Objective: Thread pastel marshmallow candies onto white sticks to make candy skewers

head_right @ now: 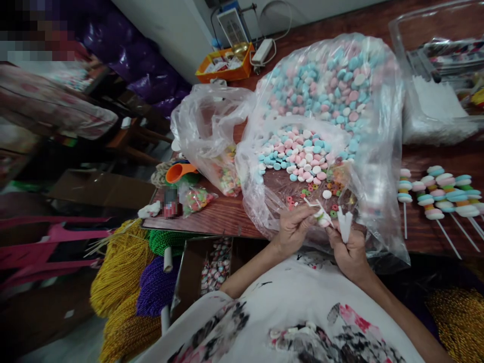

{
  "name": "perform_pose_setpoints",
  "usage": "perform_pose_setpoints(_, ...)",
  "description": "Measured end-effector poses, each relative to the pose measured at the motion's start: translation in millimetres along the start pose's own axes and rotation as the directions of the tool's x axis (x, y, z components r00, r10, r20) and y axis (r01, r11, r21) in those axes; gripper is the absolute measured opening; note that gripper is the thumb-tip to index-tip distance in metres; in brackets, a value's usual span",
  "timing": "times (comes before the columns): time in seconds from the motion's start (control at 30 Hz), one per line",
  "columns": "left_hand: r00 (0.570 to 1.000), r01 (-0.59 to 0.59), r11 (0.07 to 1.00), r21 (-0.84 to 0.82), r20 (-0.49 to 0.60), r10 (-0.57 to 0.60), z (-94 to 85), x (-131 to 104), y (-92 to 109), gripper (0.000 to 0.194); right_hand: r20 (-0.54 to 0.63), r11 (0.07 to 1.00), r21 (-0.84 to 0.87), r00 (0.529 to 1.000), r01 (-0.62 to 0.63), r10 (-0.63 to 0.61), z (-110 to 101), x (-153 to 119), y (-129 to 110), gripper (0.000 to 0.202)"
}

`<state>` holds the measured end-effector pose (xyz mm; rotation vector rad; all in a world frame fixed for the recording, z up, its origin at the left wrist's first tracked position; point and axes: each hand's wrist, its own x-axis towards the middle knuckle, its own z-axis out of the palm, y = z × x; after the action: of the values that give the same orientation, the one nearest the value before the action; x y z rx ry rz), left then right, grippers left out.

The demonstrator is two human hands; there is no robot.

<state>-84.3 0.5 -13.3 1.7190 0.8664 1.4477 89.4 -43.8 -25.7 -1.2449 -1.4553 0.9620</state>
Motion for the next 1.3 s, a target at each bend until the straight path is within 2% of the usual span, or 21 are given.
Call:
perform_pose_setpoints(0.1, 1.0, 0.003, 1.0, -0.008, 0.025, -0.003, 9.2, -10, -1, 0.028, -0.013, 1.0, -0.018, 1.0, -0.002, 0.001, 0, -1, 1, 0.026)
perform_pose_setpoints(0.2, 0.995, 0.018, 0.999, 0.029, 0.097, -0.021, 12.8, -14, -3, 0.028, -0.019, 1.0, -0.014, 1.0, -0.023, 0.023, -1, 3, 7, 0.031)
perform_pose_setpoints(0.27, 0.988, 0.033, 0.996, 0.079, 0.15, -0.045, 8.1, -6, -7, 0.031, -0.065, 0.997, -0.007, 0.995, -0.072, 0.071, -4, 7, 13, 0.031)
perform_pose_setpoints(0.37, 0.979, 0.098, 0.966, 0.238, 0.15, -0.136, -9.2, 20, -19, 0.034, -0.123, 0.985, 0.049, 0.978, -0.166, 0.17, -11, 15, 20, 0.034)
perform_pose_setpoints(0.4, 0.972, 0.138, 0.93, 0.339, 0.132, -0.192, -15.8, 32, -25, 0.034, -0.123, 0.978, 0.079, 0.972, -0.192, 0.201, -14, 17, 22, 0.036)
perform_pose_setpoints(0.47, 0.925, 0.153, 0.789, 0.596, 0.196, -0.327, -26.3, 55, -35, 0.028, -0.112, 0.963, 0.137, 0.963, -0.231, 0.247, -16, 19, 24, 0.04)
perform_pose_setpoints(0.53, 0.85, 0.082, 0.622, 0.779, 0.272, -0.452, -30.9, 72, -42, 0.025, -0.09, 0.954, 0.167, 0.96, -0.249, 0.266, -15, 18, 27, 0.042)
perform_pose_setpoints(0.6, 0.796, -0.009, 0.518, 0.855, 0.321, -0.514, -30.3, 79, -44, 0.026, -0.057, 0.952, 0.167, 0.962, -0.256, 0.268, -14, 17, 30, 0.044)
perform_pose_setpoints(0.67, 0.788, -0.054, 0.491, 0.87, 0.339, -0.514, -27.6, 77, -44, 0.026, -0.029, 0.949, 0.173, 0.962, -0.264, 0.273, -14, 16, 34, 0.044)
perform_pose_setpoints(0.73, 0.809, -0.054, 0.523, 0.851, 0.345, -0.476, -25.5, 71, -44, 0.021, -0.014, 0.946, 0.181, 0.961, -0.269, 0.276, -16, 15, 36, 0.044)
perform_pose_setpoints(0.8, 0.843, -0.028, 0.617, 0.787, 0.35, -0.409, -24.8, 63, -43, 0.018, -0.009, 0.954, 0.159, 0.966, -0.253, 0.258, -18, 16, 36, 0.044)
perform_pose_setpoints(0.87, 0.891, 0.058, 0.755, 0.653, 0.307, -0.334, -25.3, 56, -42, 0.015, -0.015, 0.97, 0.109, 0.976, -0.216, 0.219, -19, 15, 34, 0.044)
perform_pose_setpoints(0.93, 0.928, 0.251, 0.879, 0.405, 0.158, -0.337, -26.6, 51, -38, 0.009, -0.027, 0.985, 0.049, 0.985, -0.168, 0.169, -18, 14, 31, 0.041)
perform_pose_setpoints(0.97, 0.918, 0.366, 0.903, 0.226, 0.071, -0.39, -27.4, 50, -35, 0.008, -0.032, 0.99, 0.014, 0.99, -0.139, 0.14, -17, 13, 29, 0.04)
perform_pose_setpoints(1.03, 0.838, 0.533, 0.832, -0.152, -0.04, -0.544, -28.9, 49, -26, 0.021, -0.026, 0.995, -0.062, 0.997, -0.072, 0.071, -16, 10, 24, 0.036)
perform_pose_setpoints(1.1, 0.756, 0.582, 0.703, -0.409, -0.045, -0.653, -29.2, 49, -15, 0.031, -0.002, 0.992, -0.125, 1.0, 0.0, 0.0, -15, 8, 19, 0.032)
perform_pose_setpoints(1.13, 0.735, 0.584, 0.657, -0.477, -0.032, -0.677, -28.6, 48, -11, 0.034, 0.013, 0.988, -0.148, 0.999, 0.034, -0.032, -15, 8, 16, 0.028)
perform_pose_setpoints(1.23, 0.726, 0.567, 0.611, -0.552, -0.013, -0.687, -24.6, 44, -2, 0.036, 0.056, 0.975, -0.202, 0.995, 0.094, -0.085, -14, 8, 10, 0.019)
perform_pose_setpoints(1.3, 0.762, 0.524, 0.666, -0.531, -0.056, -0.645, -21.9, 39, -2, 0.036, 0.064, 0.969, -0.227, 0.994, 0.096, -0.083, -13, 8, 8, 0.017)
